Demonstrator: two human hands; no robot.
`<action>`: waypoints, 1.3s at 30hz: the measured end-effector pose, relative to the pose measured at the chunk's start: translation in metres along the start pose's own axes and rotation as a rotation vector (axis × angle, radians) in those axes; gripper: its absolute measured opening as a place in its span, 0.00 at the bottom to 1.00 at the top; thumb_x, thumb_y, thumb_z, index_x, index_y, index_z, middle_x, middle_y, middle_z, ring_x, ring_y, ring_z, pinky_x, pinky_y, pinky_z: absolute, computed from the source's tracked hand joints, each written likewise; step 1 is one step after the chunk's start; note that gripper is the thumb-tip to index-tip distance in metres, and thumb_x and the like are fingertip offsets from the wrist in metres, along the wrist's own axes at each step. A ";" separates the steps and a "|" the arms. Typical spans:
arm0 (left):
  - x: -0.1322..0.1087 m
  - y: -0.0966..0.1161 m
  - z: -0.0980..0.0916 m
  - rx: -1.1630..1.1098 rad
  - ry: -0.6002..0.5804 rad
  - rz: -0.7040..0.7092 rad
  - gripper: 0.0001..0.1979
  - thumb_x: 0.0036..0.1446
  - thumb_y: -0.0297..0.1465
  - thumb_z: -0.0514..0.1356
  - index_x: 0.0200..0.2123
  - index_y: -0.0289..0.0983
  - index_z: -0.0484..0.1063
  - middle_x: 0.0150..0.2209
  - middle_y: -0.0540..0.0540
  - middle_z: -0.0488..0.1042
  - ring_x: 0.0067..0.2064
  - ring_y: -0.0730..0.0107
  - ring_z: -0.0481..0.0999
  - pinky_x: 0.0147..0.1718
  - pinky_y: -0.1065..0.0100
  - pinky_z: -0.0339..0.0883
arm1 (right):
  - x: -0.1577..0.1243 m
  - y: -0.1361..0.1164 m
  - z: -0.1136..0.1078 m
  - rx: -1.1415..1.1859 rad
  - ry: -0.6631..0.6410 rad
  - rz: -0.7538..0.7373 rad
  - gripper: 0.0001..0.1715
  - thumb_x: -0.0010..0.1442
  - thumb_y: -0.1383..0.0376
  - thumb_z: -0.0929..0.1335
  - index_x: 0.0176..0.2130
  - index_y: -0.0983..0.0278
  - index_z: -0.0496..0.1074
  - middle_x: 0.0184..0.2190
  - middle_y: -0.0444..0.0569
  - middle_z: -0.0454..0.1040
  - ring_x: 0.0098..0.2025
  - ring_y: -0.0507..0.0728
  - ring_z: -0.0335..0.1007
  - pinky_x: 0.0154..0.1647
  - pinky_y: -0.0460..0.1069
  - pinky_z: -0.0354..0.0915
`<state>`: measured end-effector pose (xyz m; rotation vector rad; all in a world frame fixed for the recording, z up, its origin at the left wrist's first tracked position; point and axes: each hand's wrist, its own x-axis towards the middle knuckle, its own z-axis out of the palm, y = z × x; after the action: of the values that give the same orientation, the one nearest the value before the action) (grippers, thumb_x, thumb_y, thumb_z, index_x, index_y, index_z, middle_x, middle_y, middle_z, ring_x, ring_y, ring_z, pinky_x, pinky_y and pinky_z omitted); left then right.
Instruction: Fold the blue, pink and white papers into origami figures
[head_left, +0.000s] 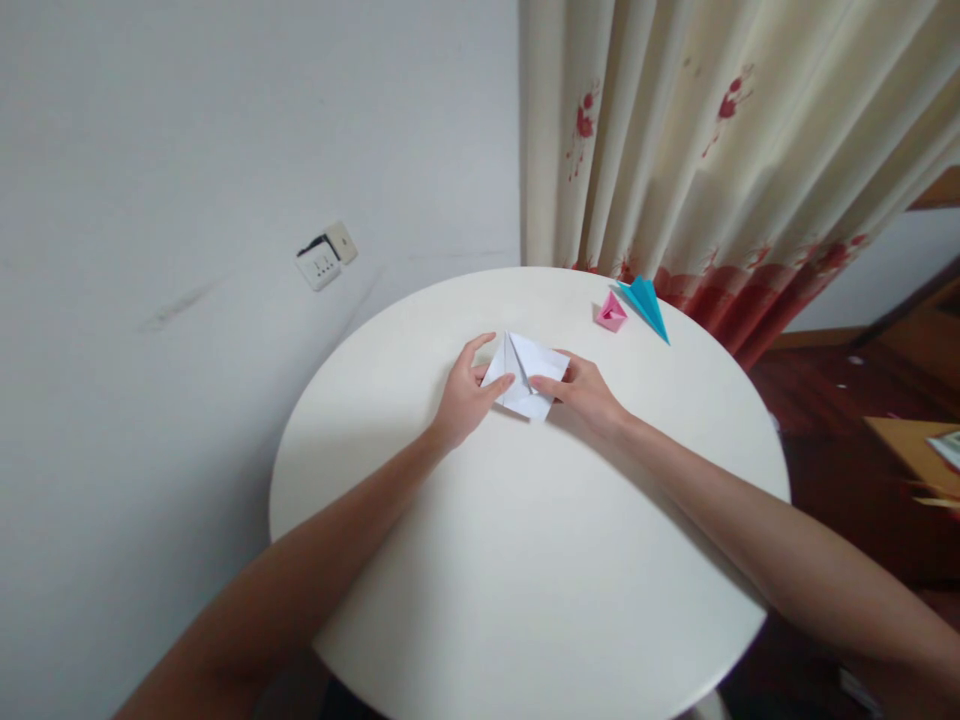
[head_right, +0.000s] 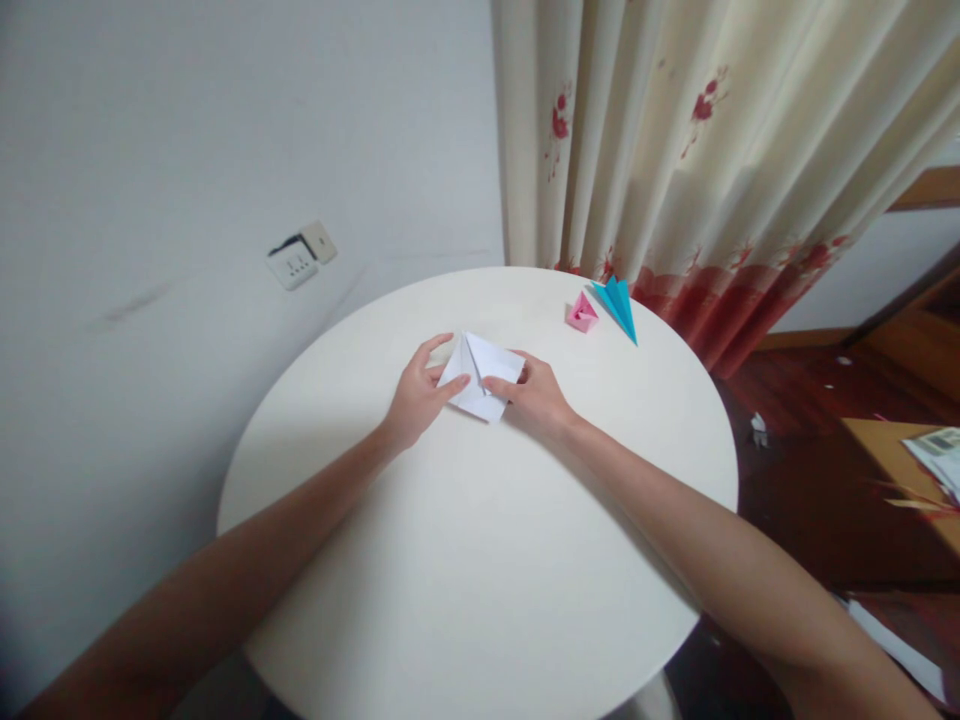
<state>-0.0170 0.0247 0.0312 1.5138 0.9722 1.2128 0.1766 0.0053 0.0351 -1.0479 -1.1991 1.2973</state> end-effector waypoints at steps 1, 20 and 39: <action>0.001 0.001 -0.001 -0.003 0.000 0.008 0.39 0.51 0.35 0.71 0.63 0.39 0.57 0.37 0.45 0.81 0.34 0.61 0.82 0.33 0.65 0.74 | 0.001 0.000 -0.002 -0.048 0.003 -0.065 0.43 0.44 0.57 0.80 0.56 0.66 0.71 0.44 0.55 0.79 0.39 0.59 0.75 0.38 0.53 0.72; 0.004 -0.005 0.001 0.018 -0.133 0.089 0.39 0.39 0.33 0.76 0.54 0.38 0.63 0.44 0.44 0.75 0.41 0.63 0.77 0.35 0.69 0.71 | 0.010 0.001 -0.017 -0.395 0.234 -0.350 0.21 0.54 0.62 0.69 0.48 0.67 0.76 0.24 0.44 0.73 0.21 0.51 0.63 0.22 0.47 0.59; 0.006 -0.007 -0.003 0.094 -0.013 0.053 0.20 0.53 0.39 0.68 0.46 0.33 0.77 0.45 0.41 0.80 0.38 0.65 0.79 0.37 0.68 0.73 | 0.015 0.007 -0.020 -0.291 0.210 -0.314 0.24 0.57 0.55 0.70 0.50 0.65 0.73 0.23 0.41 0.70 0.20 0.51 0.62 0.17 0.46 0.61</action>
<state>-0.0193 0.0330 0.0262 1.6284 0.9978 1.2072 0.1947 0.0220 0.0261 -1.1179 -1.3512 0.7667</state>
